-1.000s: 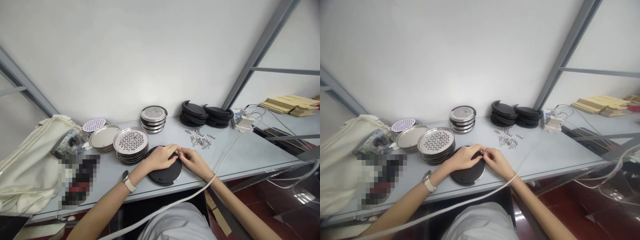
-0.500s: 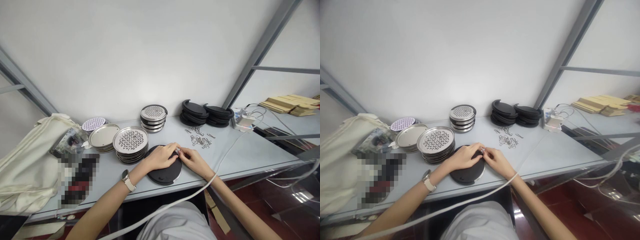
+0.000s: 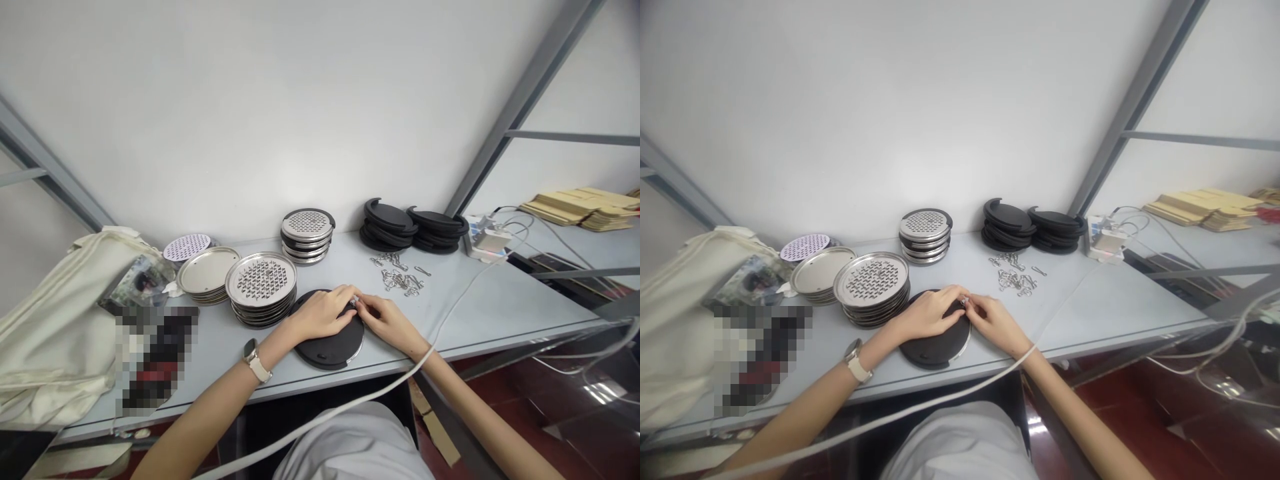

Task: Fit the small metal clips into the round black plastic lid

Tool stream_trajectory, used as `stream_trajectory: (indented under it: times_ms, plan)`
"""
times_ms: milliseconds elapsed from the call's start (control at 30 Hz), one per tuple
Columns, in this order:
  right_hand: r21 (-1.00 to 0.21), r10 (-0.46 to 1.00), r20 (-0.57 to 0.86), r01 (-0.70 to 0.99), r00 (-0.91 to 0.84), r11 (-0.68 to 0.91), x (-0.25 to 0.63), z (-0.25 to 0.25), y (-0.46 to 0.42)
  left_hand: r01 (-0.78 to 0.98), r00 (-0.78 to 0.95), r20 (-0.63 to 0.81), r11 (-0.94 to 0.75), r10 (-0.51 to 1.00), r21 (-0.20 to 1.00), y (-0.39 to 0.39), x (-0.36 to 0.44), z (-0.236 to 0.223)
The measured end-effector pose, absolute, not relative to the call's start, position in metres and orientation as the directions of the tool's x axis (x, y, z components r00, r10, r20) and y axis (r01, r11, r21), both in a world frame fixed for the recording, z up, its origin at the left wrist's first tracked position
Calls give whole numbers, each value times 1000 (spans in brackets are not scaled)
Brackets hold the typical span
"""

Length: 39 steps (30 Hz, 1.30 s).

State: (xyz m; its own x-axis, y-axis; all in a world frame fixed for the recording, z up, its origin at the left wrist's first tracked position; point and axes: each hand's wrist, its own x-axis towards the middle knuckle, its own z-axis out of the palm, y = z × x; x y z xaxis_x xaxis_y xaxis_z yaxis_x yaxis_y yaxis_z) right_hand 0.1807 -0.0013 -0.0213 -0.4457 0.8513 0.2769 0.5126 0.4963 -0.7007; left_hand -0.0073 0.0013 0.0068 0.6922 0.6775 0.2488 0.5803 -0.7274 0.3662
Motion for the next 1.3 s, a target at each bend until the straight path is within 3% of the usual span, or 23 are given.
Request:
stream_trajectory:
  times_ms: [700,1300]
  plan:
    - [-642,844,281,564,-457,520,182,-21,-1,590,665,275,-714,695,378,1,-7,6]
    - [-664,839,262,542,-477,515,181,-19,-2,552,692,290,-743,662,379,2,-8,6]
